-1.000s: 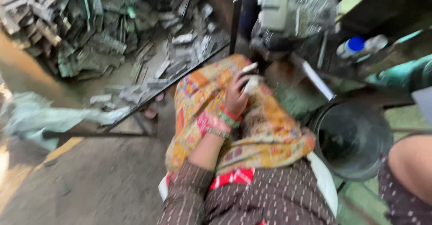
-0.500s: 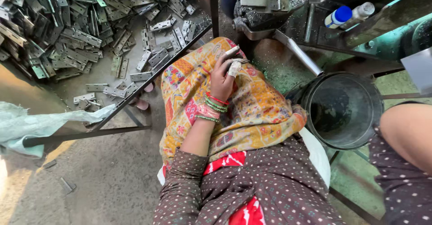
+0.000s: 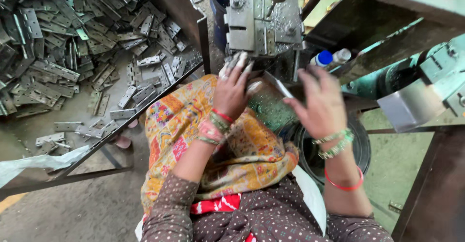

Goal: The person picks small metal plates from a bin, places them under a drill press, and operates the machine to drill holes. They repeat this process continuously, handling each plate individually.

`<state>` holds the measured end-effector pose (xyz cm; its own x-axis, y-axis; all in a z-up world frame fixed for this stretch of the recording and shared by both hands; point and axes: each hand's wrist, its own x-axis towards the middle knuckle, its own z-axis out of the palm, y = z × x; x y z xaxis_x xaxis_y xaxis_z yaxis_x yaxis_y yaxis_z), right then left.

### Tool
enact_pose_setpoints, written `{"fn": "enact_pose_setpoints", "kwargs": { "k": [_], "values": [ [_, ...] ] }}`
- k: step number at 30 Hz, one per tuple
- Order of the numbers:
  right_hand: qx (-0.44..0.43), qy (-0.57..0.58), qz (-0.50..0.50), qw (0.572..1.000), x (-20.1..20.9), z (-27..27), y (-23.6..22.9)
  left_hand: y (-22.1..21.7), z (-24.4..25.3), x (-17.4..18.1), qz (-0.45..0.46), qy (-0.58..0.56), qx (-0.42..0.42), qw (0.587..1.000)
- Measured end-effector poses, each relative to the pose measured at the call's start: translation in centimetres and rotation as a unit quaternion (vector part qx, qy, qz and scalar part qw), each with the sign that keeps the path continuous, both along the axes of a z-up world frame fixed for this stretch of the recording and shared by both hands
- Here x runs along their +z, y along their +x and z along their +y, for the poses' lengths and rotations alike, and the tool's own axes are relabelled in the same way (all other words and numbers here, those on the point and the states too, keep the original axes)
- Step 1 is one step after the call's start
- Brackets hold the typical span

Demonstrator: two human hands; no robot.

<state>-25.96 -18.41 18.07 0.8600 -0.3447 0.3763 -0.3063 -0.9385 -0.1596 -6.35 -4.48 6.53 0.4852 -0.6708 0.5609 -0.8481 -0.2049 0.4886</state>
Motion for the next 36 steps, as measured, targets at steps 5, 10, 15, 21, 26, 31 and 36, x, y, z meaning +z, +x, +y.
{"fn": "enact_pose_setpoints", "kwargs": {
  "k": [5,10,15,21,26,31,36],
  "values": [
    [-0.058,0.077,0.297,0.950,-9.4,-4.7,3.5,1.7,-10.4,-1.0,-0.088,0.146,0.093,0.981],
    [-0.100,0.159,0.383,0.905,-13.2,-6.3,4.4,3.6,-15.3,-4.1,-0.057,0.169,0.115,0.977],
    [-0.112,0.171,0.364,0.909,-13.3,-6.7,4.2,5.1,-16.6,-4.8,-0.102,0.132,0.148,0.975],
    [-0.111,0.152,0.320,0.928,-16.0,-6.4,2.6,4.7,-15.3,-3.9,-0.071,0.111,0.123,0.984],
    [-0.158,0.221,0.218,0.937,-23.6,-3.9,-0.2,5.1,-15.4,-3.3,-0.096,0.114,0.128,0.981],
    [-0.151,0.201,0.183,0.951,-27.5,-2.5,-1.5,4.6,-14.5,-3.4,-0.077,0.105,0.125,0.984],
    [-0.144,0.220,0.279,0.923,-21.7,-6.0,0.7,5.6,-15.5,-2.7,-0.096,0.150,0.113,0.978]
  ]
}}
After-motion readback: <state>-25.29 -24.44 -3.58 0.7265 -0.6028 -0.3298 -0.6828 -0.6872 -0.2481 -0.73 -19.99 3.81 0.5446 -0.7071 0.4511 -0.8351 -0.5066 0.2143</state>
